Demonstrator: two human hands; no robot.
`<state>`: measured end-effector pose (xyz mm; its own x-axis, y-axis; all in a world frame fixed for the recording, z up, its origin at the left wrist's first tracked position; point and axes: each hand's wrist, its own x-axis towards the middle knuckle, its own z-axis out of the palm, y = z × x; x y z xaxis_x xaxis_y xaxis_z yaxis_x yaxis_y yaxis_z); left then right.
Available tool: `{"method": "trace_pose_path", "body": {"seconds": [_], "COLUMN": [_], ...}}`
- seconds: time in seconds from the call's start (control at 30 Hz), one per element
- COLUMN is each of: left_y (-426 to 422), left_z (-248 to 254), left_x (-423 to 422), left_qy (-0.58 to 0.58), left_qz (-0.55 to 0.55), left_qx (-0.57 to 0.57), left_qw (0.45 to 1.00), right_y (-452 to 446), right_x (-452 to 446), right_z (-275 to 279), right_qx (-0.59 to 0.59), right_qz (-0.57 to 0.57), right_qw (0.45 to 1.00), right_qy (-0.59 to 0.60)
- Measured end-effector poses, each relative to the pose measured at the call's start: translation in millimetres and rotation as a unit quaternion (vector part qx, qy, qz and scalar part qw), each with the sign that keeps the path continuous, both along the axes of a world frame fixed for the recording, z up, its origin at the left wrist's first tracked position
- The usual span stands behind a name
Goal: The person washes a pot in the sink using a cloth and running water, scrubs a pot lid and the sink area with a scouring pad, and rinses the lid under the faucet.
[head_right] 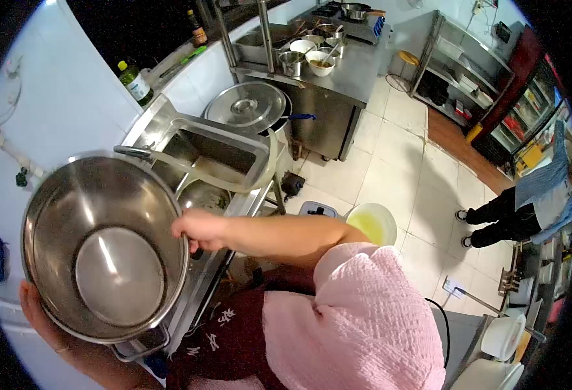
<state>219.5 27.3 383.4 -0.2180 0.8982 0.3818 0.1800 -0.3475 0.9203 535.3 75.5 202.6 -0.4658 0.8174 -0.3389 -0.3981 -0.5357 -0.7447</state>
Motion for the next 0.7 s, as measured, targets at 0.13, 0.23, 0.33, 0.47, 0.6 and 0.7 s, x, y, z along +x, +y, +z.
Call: {"method": "trace_pose_path", "body": {"seconds": [0.13,0.23,0.33,0.47,0.6,0.7], "left_y": [2.8,12.6,18.3,25.2,38.9,43.2], "left_z": [32.7,48.1,39.5,28.9,-16.3,-60.1], "left_x": [23.3,61.6,111.4,143.2,166.4,185.1], "left_qy": [0.348,0.331,0.166,0.166,0.110,0.182], "left_qz": [0.028,-0.153,-0.156,-0.266,-0.371,-0.375], "left_qx": [0.155,0.208,0.181,0.178,0.108,0.043], "left_qw": [0.924,0.907,0.957,0.933,0.916,0.908], "right_y": [-46.3,-85.5,-137.9,-203.2,-253.9,-273.7], "right_x": [45.2,89.8,126.0,166.6,201.5,225.7], "right_z": [65.8,89.3,106.7,102.2,74.1,49.9], "right_qx": [0.025,0.013,0.018,0.005,0.023,-0.015], "right_qz": [-0.152,-0.234,-0.363,-0.498,-0.607,-0.699], "right_qw": [0.988,0.971,0.931,0.867,0.794,0.713], "right_qy": [-0.011,-0.049,-0.020,-0.014,-0.023,-0.060]}}
